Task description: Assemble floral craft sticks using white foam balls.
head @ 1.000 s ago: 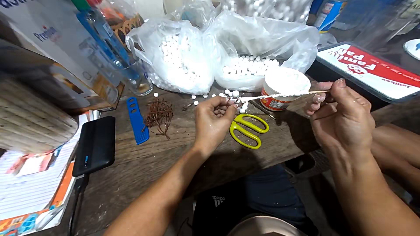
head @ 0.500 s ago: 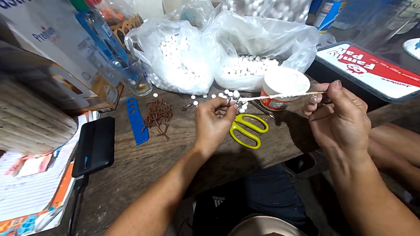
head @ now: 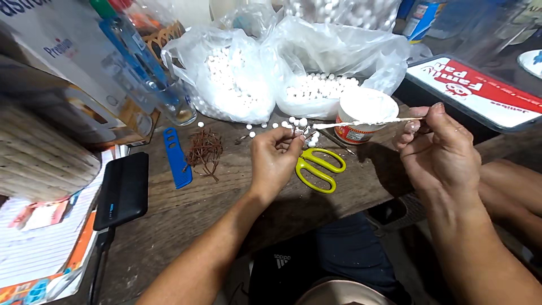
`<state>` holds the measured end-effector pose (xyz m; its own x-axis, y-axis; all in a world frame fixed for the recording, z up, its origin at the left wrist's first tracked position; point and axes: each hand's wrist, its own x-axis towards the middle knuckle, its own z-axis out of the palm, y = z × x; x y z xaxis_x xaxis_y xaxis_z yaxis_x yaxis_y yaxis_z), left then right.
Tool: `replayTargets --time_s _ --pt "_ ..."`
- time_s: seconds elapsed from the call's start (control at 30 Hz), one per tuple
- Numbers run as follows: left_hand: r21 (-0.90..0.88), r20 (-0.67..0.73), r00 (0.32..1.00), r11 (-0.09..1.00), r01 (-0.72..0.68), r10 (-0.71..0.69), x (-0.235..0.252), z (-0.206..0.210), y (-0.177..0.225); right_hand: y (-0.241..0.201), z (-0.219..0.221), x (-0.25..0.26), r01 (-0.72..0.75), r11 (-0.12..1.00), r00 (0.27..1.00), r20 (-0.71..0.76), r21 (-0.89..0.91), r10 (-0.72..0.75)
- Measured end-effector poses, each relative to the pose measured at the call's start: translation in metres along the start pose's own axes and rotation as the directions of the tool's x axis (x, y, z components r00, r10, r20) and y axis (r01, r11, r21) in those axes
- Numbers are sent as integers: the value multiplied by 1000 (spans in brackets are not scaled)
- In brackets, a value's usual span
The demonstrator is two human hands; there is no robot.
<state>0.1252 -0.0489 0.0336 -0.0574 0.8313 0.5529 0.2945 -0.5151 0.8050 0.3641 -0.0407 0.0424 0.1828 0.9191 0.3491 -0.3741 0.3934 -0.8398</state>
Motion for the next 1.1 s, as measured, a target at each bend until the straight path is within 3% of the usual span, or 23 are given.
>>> replayTargets --time_s 0.17,0.47,1.1 --pt "78 23 999 997 -27 25 -2 1 -1 -1 5 -1 -26 999 999 20 42 25" --pt "182 84 992 977 -113 99 -3 1 -3 0 11 -3 14 999 999 52 -36 -12" --pt "215 76 989 966 -141 127 -2 0 -5 -2 9 -7 85 993 995 64 -84 -80"
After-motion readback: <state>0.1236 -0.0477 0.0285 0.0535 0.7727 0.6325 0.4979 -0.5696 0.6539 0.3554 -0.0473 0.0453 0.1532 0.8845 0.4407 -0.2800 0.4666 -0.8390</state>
